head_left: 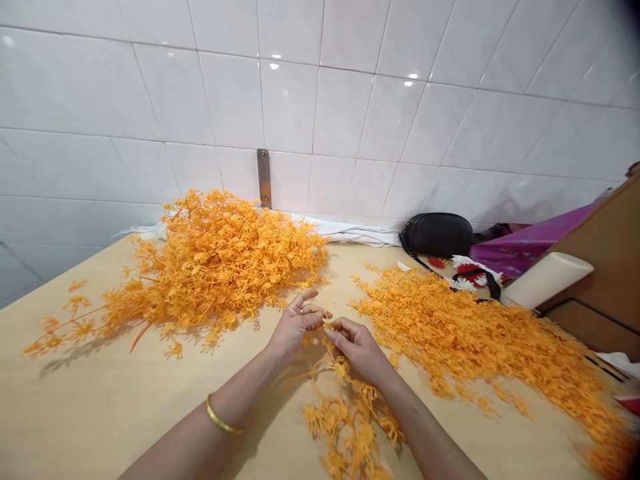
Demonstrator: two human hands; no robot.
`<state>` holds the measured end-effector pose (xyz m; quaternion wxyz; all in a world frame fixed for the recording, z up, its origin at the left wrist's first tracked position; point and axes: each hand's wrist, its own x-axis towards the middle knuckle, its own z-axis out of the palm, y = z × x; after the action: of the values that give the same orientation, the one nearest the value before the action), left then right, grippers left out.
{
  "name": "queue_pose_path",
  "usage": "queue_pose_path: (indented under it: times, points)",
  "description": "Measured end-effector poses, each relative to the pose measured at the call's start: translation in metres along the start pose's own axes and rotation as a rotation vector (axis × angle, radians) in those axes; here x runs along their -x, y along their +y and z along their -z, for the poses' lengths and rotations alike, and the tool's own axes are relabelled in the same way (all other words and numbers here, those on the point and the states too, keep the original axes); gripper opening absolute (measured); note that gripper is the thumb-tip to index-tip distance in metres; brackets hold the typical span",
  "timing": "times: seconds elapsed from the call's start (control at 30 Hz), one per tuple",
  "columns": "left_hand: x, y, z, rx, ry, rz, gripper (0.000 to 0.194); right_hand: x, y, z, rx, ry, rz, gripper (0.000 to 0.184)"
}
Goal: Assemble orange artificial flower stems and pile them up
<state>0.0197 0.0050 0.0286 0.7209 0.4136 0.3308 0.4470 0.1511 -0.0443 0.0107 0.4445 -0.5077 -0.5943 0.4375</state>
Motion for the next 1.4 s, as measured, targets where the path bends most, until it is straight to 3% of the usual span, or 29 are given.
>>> queue_pose_path:
  times: [0.17,0.33,0.43,0.63,0.73,0.8,0.93,1.03,1.23,1.4]
  points:
    - [0.004,-0.006,-0.008,-0.009,0.044,-0.009,0.048,-0.001,0.002,0.004,0.119,0.162,0.093,0.019]
    - [0.004,-0.008,-0.009,-0.306,0.223,-0.167,0.015,-0.003,0.004,0.012,0.000,0.235,0.044,0.015]
    - [0.004,-0.011,-0.007,-0.450,0.156,-0.203,0.012,-0.004,0.005,0.018,-0.211,0.260,-0.001,0.012]
    - [0.004,-0.022,-0.006,-0.300,0.011,-0.055,0.039,-0.004,0.003,0.025,-0.367,0.323,0.001,0.012]
    - [0.003,-0.024,-0.005,-0.320,-0.039,-0.003,0.030,-0.003,0.002,0.026,-0.378,0.349,-0.019,0.015]
    - [0.002,-0.022,-0.005,-0.370,0.013,-0.056,0.022,-0.004,0.003,0.028,-0.415,0.359,-0.046,0.018]
    - [0.002,-0.017,-0.006,-0.537,0.177,-0.263,0.010,-0.005,0.006,0.028,-0.437,0.277,-0.077,0.020]
    - [0.003,-0.015,-0.007,-0.584,0.143,-0.324,0.012,-0.004,0.007,0.027,-0.375,0.211,-0.078,0.022]
    - [0.006,-0.021,-0.012,-0.164,-0.100,-0.017,0.027,-0.001,0.002,0.022,-0.247,0.035,-0.004,0.022]
    - [0.009,-0.024,-0.014,-0.029,-0.194,0.032,0.023,0.001,-0.002,0.026,-0.129,-0.014,-0.022,0.029]
